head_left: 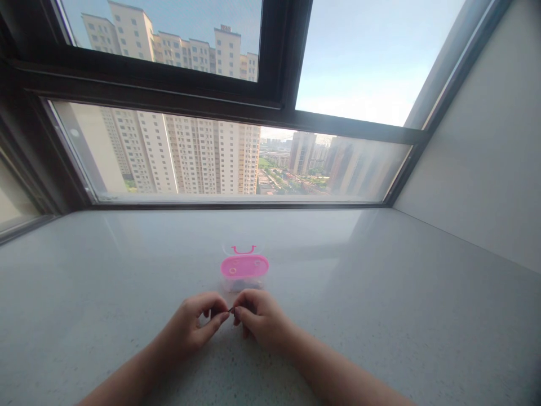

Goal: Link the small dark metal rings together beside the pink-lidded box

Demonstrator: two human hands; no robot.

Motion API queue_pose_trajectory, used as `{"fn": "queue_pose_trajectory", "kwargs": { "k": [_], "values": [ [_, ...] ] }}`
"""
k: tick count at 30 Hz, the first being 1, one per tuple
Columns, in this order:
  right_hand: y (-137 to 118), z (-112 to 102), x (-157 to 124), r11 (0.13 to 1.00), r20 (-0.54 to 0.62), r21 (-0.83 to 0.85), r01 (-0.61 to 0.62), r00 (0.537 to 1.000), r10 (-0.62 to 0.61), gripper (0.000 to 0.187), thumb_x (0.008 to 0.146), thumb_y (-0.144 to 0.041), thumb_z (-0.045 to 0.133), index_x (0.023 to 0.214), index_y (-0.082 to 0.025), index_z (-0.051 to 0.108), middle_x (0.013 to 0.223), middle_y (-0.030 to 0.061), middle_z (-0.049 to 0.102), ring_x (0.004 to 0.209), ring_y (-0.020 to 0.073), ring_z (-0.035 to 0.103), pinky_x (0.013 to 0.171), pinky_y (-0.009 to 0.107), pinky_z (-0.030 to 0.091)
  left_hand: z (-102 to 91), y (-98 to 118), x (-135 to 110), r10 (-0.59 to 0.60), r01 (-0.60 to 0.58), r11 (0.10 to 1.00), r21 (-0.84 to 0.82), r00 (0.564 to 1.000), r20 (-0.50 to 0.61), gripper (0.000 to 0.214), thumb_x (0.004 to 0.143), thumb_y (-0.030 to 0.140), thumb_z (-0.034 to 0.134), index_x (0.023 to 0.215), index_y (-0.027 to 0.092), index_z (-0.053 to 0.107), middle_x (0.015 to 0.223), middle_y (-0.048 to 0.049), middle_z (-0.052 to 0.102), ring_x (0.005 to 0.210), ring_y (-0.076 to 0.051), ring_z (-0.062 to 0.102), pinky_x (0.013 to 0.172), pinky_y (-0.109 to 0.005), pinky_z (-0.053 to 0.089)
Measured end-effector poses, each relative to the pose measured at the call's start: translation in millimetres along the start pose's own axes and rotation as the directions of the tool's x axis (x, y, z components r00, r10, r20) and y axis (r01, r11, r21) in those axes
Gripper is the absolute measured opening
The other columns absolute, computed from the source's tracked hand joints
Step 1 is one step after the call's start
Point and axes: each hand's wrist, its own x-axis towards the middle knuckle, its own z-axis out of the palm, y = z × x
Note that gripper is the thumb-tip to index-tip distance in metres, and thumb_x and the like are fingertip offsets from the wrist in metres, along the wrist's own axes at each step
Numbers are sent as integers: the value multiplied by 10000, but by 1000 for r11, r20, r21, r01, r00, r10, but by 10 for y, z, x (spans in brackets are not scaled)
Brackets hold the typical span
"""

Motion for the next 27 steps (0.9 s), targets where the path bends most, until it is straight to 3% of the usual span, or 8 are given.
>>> {"fn": "queue_pose_trajectory", "kwargs": {
  "k": [8,18,27],
  "values": [
    [43,5,12,1000,-3,17,27,1000,-27,46,736,-153,502,764,-145,537,612,-29,548,399,56,453,363,161,359,31,23,-37,202,-200,976,90,979,-20,141,824,147,455,734,163,562,689,-11,562,666,-128,528,619,-212,422],
    [6,3,-6,1000,4,14,9,1000,-9,67,714,-136,499,750,-142,556,610,-25,553,417,59,455,387,168,372,41,75,-41,218,-218,961,173,976,17,130,803,113,466,717,168,546,690,-9,562,666,-130,527,624,-218,413],
    [-21,6,-17,1000,10,29,0,1000,0,116,699,-128,488,741,-129,596,601,-20,568,416,56,459,394,166,379,50,78,-50,237,-227,947,226,971,-17,135,798,115,478,705,174,557,668,-11,566,655,-135,518,624,-225,405]
  ]
}}
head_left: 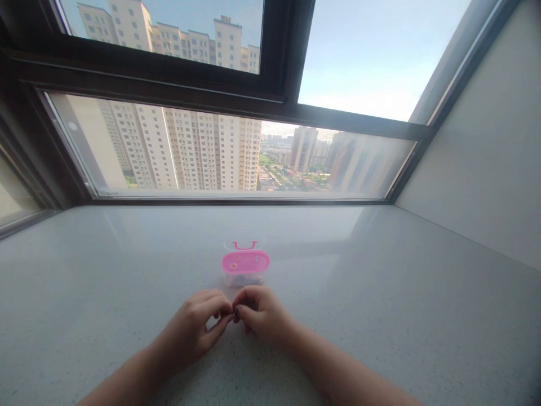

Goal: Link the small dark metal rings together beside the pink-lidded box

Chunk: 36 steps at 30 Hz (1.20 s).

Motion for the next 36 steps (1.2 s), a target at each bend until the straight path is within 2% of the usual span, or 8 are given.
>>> {"fn": "queue_pose_trajectory", "kwargs": {
  "k": [10,16,24,28,36],
  "values": [
    [-73,-1,-7,999,-4,32,-22,1000,22,131,693,-131,483,705,-121,613,575,-18,576,397,52,448,384,161,354,1,42,-8,80,-75,994,82,995,-59,135,809,125,503,720,183,587,678,-18,598,660,-146,522,647,-249,392],
    [-103,-3,-23,1000,30,1,-30,999,30,173,722,-163,483,755,-116,647,590,-7,590,412,56,448,397,166,333,3,29,-1,79,-73,994,88,994,-76,140,805,117,510,720,184,598,680,-16,609,660,-146,524,659,-260,389],
    [-108,-36,-29,999,105,30,-15,994,12,310,677,-98,458,868,-139,698,571,-19,573,419,53,415,412,163,319,28,-6,-1,54,-41,989,142,995,-88,142,812,118,495,717,185,576,668,-10,595,642,-144,520,641,-262,380],
    [-153,-38,-32,1000,97,4,-10,995,10,320,672,-77,461,860,-131,715,483,-39,507,416,53,381,439,172,311,45,-23,1,109,-92,975,203,991,-76,146,825,135,486,722,180,578,646,-10,590,616,-140,513,629,-267,369],
    [-138,-73,-20,995,116,94,-40,993,29,289,708,-141,509,915,-105,708,452,-45,460,404,57,381,412,181,271,37,-23,0,194,-167,910,380,980,-34,198,867,153,438,734,180,582,633,-14,583,600,-154,506,618,-291,332]
  ]
}}
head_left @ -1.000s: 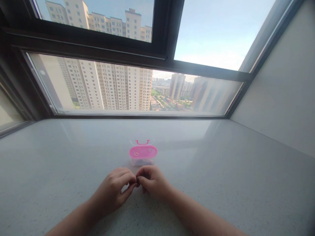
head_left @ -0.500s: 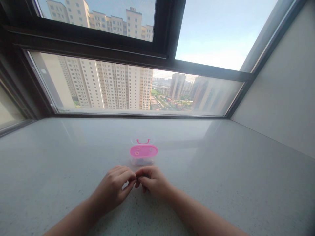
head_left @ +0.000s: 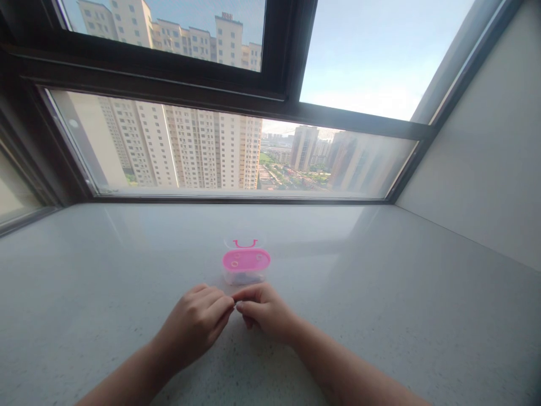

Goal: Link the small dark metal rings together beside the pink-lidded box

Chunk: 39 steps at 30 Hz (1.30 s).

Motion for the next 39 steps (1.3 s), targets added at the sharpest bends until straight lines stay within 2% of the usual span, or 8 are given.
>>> {"fn": "queue_pose_trajectory", "kwargs": {
  "k": [6,12,20,27,33,39],
  "values": [
    [12,-17,-3,1000,1,1,-20,1000,20,305,698,-148,516,932,-111,708,423,-66,390,393,49,311,396,183,227,-13,2,21,15,-15,999,51,1000,-17,231,863,145,432,678,179,566,592,-3,554,566,-142,484,596,-280,319],
    [26,-16,8,999,6,-31,-12,1000,12,290,700,-134,514,913,-123,711,421,-69,388,393,49,314,397,180,237,23,-11,3,-19,19,1000,-20,1000,-7,179,836,121,445,699,175,547,610,-6,569,575,-140,488,604,-273,332],
    [74,-29,37,996,-3,-85,24,1000,-24,311,669,-77,480,861,-133,717,423,-62,433,379,51,351,385,170,256,30,-11,-5,-157,164,963,-216,986,48,106,762,101,494,708,180,539,601,16,570,572,-121,504,592,-234,365],
    [98,-98,99,1000,-84,-12,-22,996,21,276,704,-126,497,902,-108,689,415,-57,469,346,49,349,361,171,235,-15,-41,-4,-354,367,846,-387,929,106,81,767,159,494,759,167,573,602,26,546,549,-97,511,540,-177,401],
    [141,-128,137,999,-49,17,-32,998,32,268,709,-137,508,909,-107,685,417,-56,493,324,43,333,347,172,233,-97,-40,38,-378,416,804,-424,909,175,97,750,191,506,741,153,595,581,23,547,541,-102,509,531,-179,406],
    [103,-132,131,997,-34,66,-43,998,45,259,705,-142,509,895,-111,681,414,-59,496,307,44,355,328,166,249,-216,-77,123,-383,416,809,-415,909,165,158,767,254,518,744,145,630,566,23,533,537,-105,473,534,-191,388]
  ]
}}
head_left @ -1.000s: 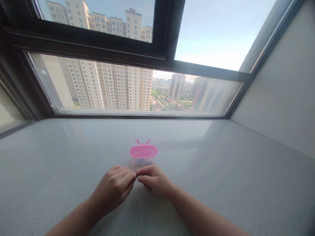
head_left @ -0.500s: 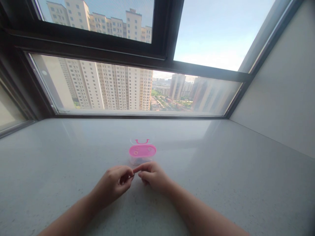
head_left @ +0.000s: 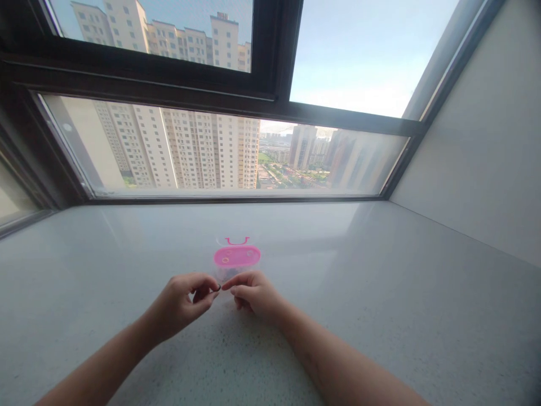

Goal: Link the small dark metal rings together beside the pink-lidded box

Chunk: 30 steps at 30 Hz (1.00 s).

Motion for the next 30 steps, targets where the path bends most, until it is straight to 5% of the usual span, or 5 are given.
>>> {"fn": "queue_pose_trajectory", "kwargs": {
  "k": [6,14,30],
  "values": [
    [-20,9,3,1000,2,4,-18,1000,18,254,697,-128,498,881,-110,671,429,-55,515,299,42,362,317,158,258,-151,110,373,26,-29,996,82,999,38,199,763,305,541,736,159,673,471,66,398,454,-84,359,456,-186,285],
    [-16,8,-12,999,9,2,-49,999,49,246,718,-119,486,890,-113,662,461,-51,520,325,43,389,342,161,287,-136,250,934,59,-92,965,245,989,139,163,698,239,545,707,194,702,494,34,555,481,-116,483,478,-208,292],
    [-28,5,4,999,52,-19,-30,998,31,193,723,-95,493,815,-134,658,479,-49,528,336,40,413,346,155,318,12,141,1003,76,-158,933,323,965,251,191,704,239,515,733,228,704,671,-4,685,579,-153,572,518,-234,323]
  ]
}}
